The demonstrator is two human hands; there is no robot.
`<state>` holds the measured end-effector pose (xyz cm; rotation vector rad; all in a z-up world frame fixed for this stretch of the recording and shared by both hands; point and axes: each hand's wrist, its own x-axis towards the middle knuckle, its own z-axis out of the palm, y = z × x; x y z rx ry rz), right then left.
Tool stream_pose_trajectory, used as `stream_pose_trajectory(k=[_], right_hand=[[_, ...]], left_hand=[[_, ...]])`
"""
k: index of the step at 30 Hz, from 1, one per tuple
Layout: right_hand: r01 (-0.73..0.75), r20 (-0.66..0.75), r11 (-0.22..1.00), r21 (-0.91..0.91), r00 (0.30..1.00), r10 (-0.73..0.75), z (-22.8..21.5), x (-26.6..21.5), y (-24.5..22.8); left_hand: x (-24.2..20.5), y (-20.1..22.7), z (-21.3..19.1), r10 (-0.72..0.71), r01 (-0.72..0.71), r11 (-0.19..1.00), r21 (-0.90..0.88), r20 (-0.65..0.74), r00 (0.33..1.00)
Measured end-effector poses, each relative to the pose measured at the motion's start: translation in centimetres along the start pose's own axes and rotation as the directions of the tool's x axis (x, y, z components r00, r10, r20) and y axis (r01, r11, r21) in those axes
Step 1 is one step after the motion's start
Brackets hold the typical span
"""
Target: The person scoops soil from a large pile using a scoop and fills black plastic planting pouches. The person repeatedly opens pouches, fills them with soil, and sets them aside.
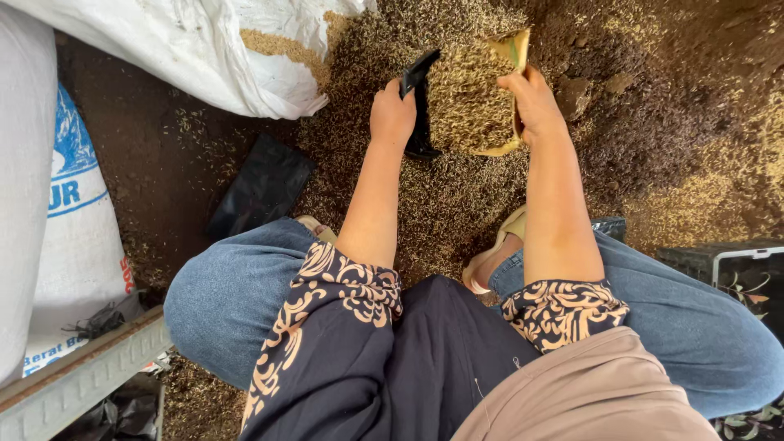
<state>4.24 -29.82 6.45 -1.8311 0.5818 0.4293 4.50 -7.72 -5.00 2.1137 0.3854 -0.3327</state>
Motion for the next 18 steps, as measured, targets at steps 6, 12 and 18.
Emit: stream_pose_trajectory(k=[6,12,18], right_hand=[[-0.014,-0.118,0.977,-0.214,0.993,-0.012,5.1,-1.0,-1.4],[0.231,-0.091,0.583,-0.779,0.878,-0.470,7.7,-3.8,-4.1],[0.213,-0.126,0.681,-0.701,0.902,-0.412,2.8,-3.9,-4.6]], left_hand=[[0.1,-1.0,1.1,0.034,-0.035,0.999,-0.038,-0.038,0.999],[1.2,-1.7,-0.2,0.063,-0.069,0.997,-0.033,-0.169,0.984],[0.9,-2.1,-2.0,0.114,-0.118,0.993,-0.004,-0.234,0.965]])
